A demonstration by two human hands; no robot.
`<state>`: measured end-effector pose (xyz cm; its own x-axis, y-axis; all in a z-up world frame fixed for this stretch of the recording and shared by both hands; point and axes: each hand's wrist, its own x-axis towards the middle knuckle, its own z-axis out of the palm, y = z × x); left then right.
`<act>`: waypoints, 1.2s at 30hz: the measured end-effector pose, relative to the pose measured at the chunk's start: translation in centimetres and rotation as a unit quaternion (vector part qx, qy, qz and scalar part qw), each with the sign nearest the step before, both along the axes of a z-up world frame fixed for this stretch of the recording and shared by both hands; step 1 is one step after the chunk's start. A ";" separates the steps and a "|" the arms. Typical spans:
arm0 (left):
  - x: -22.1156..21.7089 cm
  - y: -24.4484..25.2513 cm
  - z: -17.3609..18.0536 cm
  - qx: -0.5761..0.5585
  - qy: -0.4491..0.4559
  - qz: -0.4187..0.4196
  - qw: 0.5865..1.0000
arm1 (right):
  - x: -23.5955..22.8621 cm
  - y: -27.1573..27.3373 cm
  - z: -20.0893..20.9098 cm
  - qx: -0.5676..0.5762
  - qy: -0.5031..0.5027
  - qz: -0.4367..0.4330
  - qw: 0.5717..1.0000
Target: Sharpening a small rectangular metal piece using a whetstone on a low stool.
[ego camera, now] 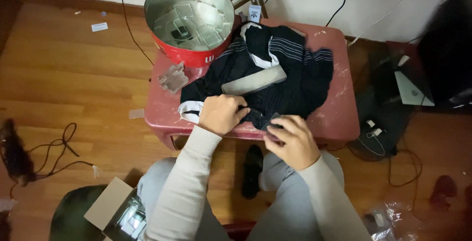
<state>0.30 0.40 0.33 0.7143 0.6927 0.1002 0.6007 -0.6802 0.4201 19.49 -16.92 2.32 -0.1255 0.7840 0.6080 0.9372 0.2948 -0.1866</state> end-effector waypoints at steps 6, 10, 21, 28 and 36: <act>0.3 0.3 -0.3 -0.019 -0.009 0.007 1.000 | -2.8 -0.3 3.0 -0.058 0.230 0.148 0.960; -0.2 -0.1 1.7 -0.072 -0.052 0.011 0.996 | -1.8 1.8 5.7 -0.081 0.324 0.113 0.936; -1.3 0.8 2.6 -0.058 -0.231 0.131 0.962 | -0.1 11.0 0.5 -0.115 0.850 0.047 0.513; -0.7 -0.4 3.1 -0.022 -0.256 0.144 0.956 | 0.5 10.3 -1.2 -0.089 0.788 -0.045 0.608; -0.3 -0.9 3.0 -0.076 -0.327 0.097 0.937 | -0.5 9.5 -0.4 -0.050 0.675 -0.034 0.736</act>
